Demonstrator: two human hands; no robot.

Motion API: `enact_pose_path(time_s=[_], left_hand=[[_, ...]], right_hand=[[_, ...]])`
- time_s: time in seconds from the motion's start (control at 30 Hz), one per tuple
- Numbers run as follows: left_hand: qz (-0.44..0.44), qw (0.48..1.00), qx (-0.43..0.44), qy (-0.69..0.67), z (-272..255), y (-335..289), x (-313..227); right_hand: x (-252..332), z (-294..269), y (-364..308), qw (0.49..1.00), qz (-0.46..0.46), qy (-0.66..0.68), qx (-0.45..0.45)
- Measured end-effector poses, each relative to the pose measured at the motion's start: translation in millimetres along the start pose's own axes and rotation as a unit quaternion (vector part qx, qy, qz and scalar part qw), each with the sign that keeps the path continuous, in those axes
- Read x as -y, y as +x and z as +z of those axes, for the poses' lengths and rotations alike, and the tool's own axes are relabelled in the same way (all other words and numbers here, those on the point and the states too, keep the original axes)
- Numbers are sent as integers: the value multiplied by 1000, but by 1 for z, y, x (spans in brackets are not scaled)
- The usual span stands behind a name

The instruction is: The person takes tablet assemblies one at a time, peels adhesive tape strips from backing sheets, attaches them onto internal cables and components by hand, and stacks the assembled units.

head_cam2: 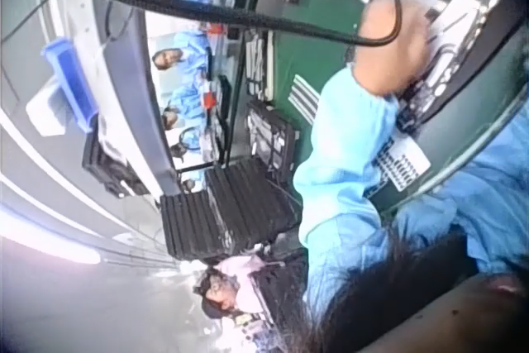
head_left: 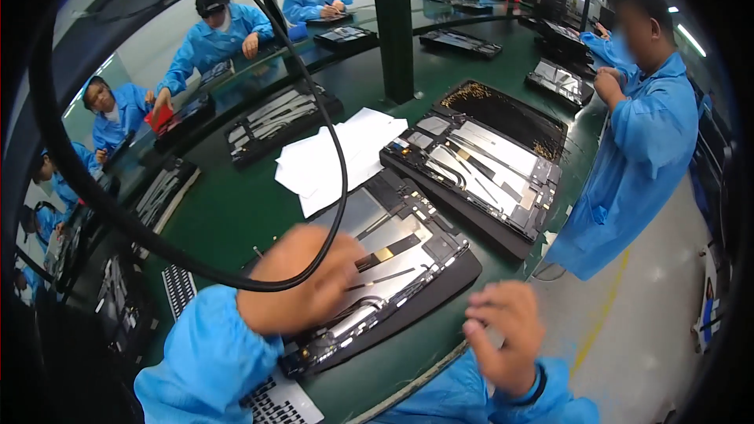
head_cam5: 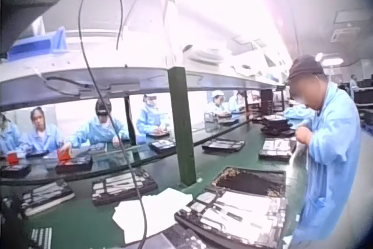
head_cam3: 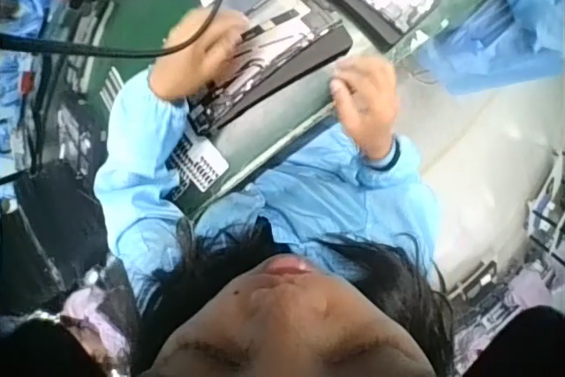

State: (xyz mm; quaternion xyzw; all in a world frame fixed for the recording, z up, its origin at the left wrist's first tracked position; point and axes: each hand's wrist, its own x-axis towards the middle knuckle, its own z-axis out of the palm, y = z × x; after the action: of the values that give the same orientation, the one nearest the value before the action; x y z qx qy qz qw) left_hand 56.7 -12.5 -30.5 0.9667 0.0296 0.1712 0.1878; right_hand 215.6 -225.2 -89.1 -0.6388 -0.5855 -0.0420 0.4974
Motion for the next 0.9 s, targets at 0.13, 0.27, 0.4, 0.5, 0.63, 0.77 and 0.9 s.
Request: enact_pose_path(time_s=[0.13,0.27,0.4,0.5,0.63,0.77,0.9], left_hand=[[-195,975,-23,106,-3,-22,52],[-174,985,-14,-8,27,-12,82],[-264,955,32,-130,2,-18,51],[-259,946,-96,-172,-24,-48,36],[-250,921,-238,-181,-83,-90,24],[-396,851,-300,-170,-127,-160,26],[-476,738,-458,-140,-146,-247,30]], right_hand=[[43,40,-15,987,3,-108,117],[56,59,-24,990,75,-96,70],[59,78,-14,996,58,-6,-65],[79,100,21,970,37,198,-138],[96,119,65,970,-28,240,-18],[123,178,118,915,-48,381,127],[162,281,158,867,-82,404,282]])
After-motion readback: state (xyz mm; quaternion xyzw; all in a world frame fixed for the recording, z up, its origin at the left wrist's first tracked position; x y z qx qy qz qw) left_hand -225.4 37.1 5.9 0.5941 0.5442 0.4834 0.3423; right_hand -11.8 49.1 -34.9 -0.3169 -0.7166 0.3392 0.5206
